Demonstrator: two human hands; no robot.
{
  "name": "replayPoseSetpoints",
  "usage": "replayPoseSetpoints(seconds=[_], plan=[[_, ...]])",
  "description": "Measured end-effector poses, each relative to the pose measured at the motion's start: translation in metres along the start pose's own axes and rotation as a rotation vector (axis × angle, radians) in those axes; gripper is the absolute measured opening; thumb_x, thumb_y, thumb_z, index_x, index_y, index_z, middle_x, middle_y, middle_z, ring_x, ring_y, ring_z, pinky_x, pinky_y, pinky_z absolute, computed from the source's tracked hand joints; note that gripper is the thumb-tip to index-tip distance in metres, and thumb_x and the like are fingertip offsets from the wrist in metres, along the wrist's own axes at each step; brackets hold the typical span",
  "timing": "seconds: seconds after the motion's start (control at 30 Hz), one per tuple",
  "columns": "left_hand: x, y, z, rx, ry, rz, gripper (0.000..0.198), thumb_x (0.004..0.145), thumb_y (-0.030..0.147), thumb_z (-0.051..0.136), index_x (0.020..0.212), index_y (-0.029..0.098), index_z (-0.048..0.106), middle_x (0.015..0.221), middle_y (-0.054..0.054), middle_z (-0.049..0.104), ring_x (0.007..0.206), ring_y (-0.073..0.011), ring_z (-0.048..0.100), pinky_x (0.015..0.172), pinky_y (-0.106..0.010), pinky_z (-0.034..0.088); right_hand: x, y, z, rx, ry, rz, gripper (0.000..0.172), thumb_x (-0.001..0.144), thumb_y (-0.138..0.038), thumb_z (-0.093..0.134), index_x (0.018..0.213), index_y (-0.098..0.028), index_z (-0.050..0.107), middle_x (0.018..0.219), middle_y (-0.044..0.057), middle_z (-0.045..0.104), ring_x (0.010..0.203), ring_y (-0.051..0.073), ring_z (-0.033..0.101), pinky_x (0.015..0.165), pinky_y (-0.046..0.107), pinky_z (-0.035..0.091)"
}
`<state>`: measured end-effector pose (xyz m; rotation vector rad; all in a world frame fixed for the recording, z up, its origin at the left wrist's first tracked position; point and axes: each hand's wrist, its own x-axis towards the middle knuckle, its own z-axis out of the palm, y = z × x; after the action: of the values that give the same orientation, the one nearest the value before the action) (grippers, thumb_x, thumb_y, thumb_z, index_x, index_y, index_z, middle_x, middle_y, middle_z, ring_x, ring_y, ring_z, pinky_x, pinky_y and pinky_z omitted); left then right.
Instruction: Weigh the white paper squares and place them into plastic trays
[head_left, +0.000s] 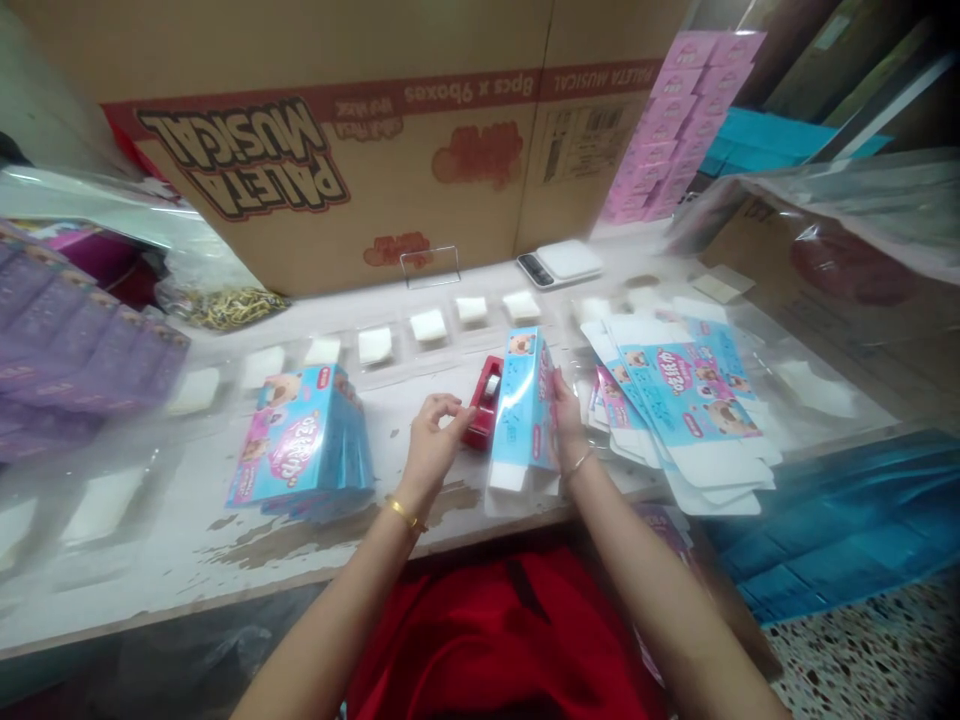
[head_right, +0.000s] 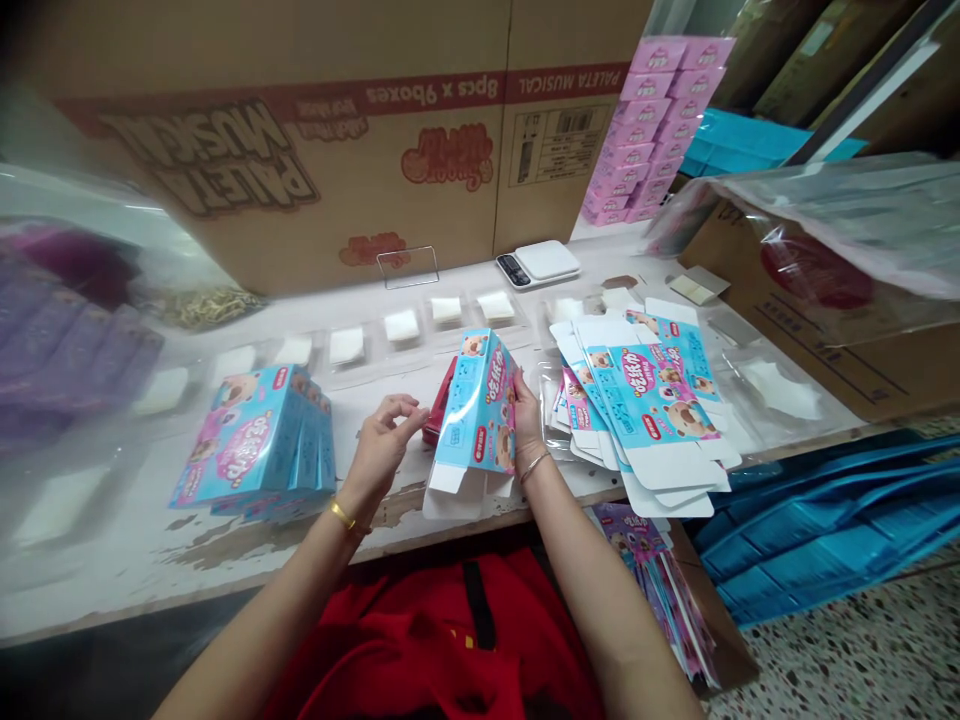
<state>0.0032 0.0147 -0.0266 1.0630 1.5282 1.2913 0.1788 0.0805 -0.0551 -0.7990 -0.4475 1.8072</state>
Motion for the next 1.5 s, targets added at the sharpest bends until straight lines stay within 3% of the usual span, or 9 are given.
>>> replayPoseSetpoints(seconds=[0.13,0.3,0.5,0.83,1.03,1.13,1.23,1.4,1.5], plan=[[-0.015,-0.008,-0.007,-0.108,-0.087,-0.162,0.026,0.072,0.039,0.074,0.068,0.015,0.066,0.076,-0.003,0.065,0.076,-0.0152,0.057,0.078,-0.028,0.042,0.001,0.000,0.000,0.044,0.000,-0.001,0.039,0.091,-0.054,0.050,0.098,-0.020,0.068,0.086,0.005,0.077,0.099,0.028,0.072,0.086,0.043,0.060],[-0.022,-0.020,-0.002,-0.162,-0.041,-0.225,0.032,0.072,0.044,0.073,0.072,0.014,0.064,0.061,0.001,0.060,0.059,-0.0102,0.050,0.062,-0.023,0.039,0.003,0.001,-0.002,0.081,-0.001,0.016,0.038,0.091,-0.053,0.051,0.097,-0.021,0.069,0.085,0.004,0.077,0.099,0.028,0.072,0.087,0.045,0.060],[-0.026,-0.020,0.004,-0.210,0.021,-0.241,0.036,0.068,0.047,0.077,0.072,0.013,0.063,0.059,0.002,0.060,0.055,-0.0082,0.048,0.057,-0.021,0.037,0.004,0.001,-0.002,0.093,-0.005,0.024,0.041,0.092,-0.055,0.049,0.100,-0.021,0.069,0.086,0.005,0.077,0.099,0.028,0.072,0.087,0.046,0.059],[-0.034,-0.051,0.012,-0.272,0.086,-0.280,0.039,0.065,0.049,0.078,0.071,0.014,0.061,0.059,0.003,0.058,0.050,-0.0067,0.046,0.049,-0.018,0.033,0.003,0.000,0.000,0.049,0.016,-0.017,0.039,0.092,-0.053,0.049,0.099,-0.020,0.069,0.084,0.004,0.077,0.094,0.027,0.073,0.085,0.043,0.060],[-0.047,-0.047,0.002,-0.307,0.114,-0.321,0.037,0.064,0.045,0.079,0.070,0.013,0.061,0.057,0.003,0.058,0.047,-0.0055,0.043,0.046,-0.017,0.031,-0.008,-0.011,0.006,-0.022,0.010,-0.020,0.041,0.091,-0.056,0.050,0.096,-0.019,0.067,0.071,0.004,0.071,0.078,0.026,0.072,0.071,0.041,0.062],[-0.048,-0.025,-0.006,-0.360,0.112,-0.308,0.035,0.064,0.042,0.081,0.068,0.013,0.061,0.058,0.003,0.057,0.049,-0.0041,0.043,0.048,-0.015,0.031,-0.035,-0.023,0.015,-0.227,0.047,-0.236,0.034,0.091,-0.054,0.054,0.104,-0.025,0.062,0.072,-0.001,0.065,0.060,0.018,0.066,0.060,0.031,0.061],[-0.052,0.019,-0.009,-0.470,0.062,-0.280,0.034,0.062,0.039,0.083,0.071,0.013,0.062,0.059,0.004,0.056,0.051,-0.0035,0.042,0.049,-0.014,0.031,-0.070,-0.032,0.026,-0.532,0.094,-0.555,0.030,0.088,-0.043,0.066,0.113,-0.031,0.055,0.079,-0.005,0.059,0.053,0.011,0.058,0.056,0.025,0.057],[-0.073,0.092,-0.005,-0.738,-0.193,-0.320,0.031,0.067,0.031,0.084,0.064,0.013,0.058,0.056,0.005,0.049,0.050,-0.0031,0.036,0.048,-0.014,0.030,-0.113,-0.037,0.044,-1.220,-0.099,-1.323,0.039,0.086,-0.023,0.068,0.122,-0.028,0.054,0.114,0.008,0.060,0.103,0.024,0.063,0.083,0.040,0.058],[-0.081,0.104,-0.002,-0.799,-0.291,-0.371,0.034,0.068,0.031,0.083,0.061,0.014,0.055,0.054,0.005,0.047,0.050,-0.0036,0.035,0.050,-0.016,0.034,-0.124,-0.035,0.050,-1.348,-0.255,-1.445,0.044,0.087,-0.015,0.066,0.126,-0.028,0.050,0.123,0.012,0.059,0.107,0.025,0.063,0.079,0.039,0.058]])
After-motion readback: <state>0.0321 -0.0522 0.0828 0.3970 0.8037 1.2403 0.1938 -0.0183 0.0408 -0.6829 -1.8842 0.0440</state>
